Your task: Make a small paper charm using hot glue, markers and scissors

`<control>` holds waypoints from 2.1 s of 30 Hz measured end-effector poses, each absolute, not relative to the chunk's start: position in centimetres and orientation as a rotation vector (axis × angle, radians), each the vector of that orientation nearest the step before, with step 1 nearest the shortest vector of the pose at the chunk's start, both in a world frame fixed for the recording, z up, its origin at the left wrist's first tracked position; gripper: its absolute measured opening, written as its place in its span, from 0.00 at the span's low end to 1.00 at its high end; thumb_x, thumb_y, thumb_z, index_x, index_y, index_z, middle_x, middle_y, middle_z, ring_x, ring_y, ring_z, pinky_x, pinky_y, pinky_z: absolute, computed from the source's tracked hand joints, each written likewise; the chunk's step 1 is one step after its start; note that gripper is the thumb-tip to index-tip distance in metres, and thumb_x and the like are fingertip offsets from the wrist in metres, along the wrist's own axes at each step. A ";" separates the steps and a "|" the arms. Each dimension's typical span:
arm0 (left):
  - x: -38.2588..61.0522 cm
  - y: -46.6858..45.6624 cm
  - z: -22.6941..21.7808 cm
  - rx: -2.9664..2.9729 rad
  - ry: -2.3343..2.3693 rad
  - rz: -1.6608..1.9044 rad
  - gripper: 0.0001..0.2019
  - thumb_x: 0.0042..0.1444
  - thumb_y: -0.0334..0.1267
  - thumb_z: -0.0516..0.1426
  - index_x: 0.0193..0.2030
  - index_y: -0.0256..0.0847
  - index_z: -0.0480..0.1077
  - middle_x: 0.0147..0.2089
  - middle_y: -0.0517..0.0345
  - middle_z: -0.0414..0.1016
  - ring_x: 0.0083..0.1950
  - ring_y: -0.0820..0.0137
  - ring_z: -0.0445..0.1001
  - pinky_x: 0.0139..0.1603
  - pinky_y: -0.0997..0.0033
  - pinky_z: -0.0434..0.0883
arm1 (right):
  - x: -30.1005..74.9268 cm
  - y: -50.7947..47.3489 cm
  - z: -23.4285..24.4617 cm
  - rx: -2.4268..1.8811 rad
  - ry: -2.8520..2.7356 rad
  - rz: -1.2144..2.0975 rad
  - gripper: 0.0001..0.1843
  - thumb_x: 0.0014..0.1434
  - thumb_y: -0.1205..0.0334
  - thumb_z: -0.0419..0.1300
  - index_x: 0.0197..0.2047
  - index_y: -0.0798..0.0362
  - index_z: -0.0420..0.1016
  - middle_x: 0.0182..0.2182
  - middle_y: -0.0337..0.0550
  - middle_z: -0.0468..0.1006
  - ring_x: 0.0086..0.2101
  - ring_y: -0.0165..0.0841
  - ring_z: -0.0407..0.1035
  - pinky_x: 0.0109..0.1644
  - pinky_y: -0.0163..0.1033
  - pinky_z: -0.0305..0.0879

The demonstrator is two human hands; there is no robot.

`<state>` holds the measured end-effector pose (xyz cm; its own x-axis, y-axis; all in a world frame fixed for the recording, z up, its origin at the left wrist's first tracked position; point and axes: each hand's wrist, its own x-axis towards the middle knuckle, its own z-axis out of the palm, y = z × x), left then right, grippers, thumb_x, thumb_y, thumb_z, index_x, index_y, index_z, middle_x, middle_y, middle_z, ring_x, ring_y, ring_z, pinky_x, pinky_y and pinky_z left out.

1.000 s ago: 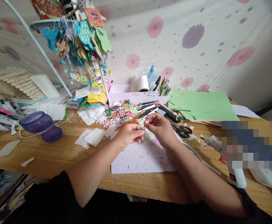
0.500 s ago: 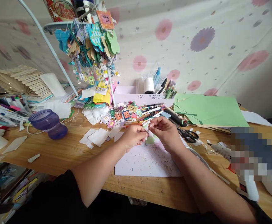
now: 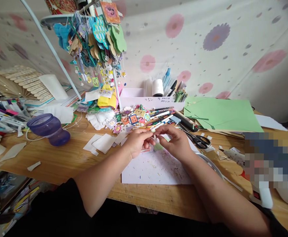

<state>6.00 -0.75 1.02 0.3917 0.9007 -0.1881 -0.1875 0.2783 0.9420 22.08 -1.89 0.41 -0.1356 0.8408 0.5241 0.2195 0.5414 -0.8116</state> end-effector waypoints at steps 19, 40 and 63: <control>5.5 -1.0 1.5 1.367 0.908 0.814 0.10 0.49 0.40 0.58 0.23 0.37 0.66 0.18 0.62 0.69 0.16 0.82 0.58 0.17 0.79 0.54 | 22.0 -1.7 1.0 -0.985 -1.583 1.049 0.10 0.54 0.55 0.62 0.30 0.53 0.75 0.27 0.41 0.76 0.29 0.33 0.68 0.36 0.40 0.63; 6.0 -1.2 1.1 1.321 0.957 0.782 0.08 0.46 0.38 0.59 0.24 0.38 0.64 0.16 0.66 0.64 0.18 0.80 0.60 0.21 0.78 0.56 | 21.9 -1.7 1.3 -1.046 -1.428 1.159 0.15 0.51 0.52 0.63 0.26 0.55 0.71 0.22 0.36 0.69 0.26 0.29 0.62 0.32 0.38 0.57; 6.3 -2.1 1.2 1.273 0.806 0.998 0.12 0.48 0.46 0.61 0.28 0.37 0.71 0.28 0.61 0.71 0.30 0.76 0.68 0.33 0.76 0.64 | 20.0 -3.6 1.9 -1.134 -1.283 0.922 0.12 0.50 0.54 0.61 0.24 0.53 0.69 0.21 0.38 0.73 0.25 0.31 0.67 0.31 0.38 0.64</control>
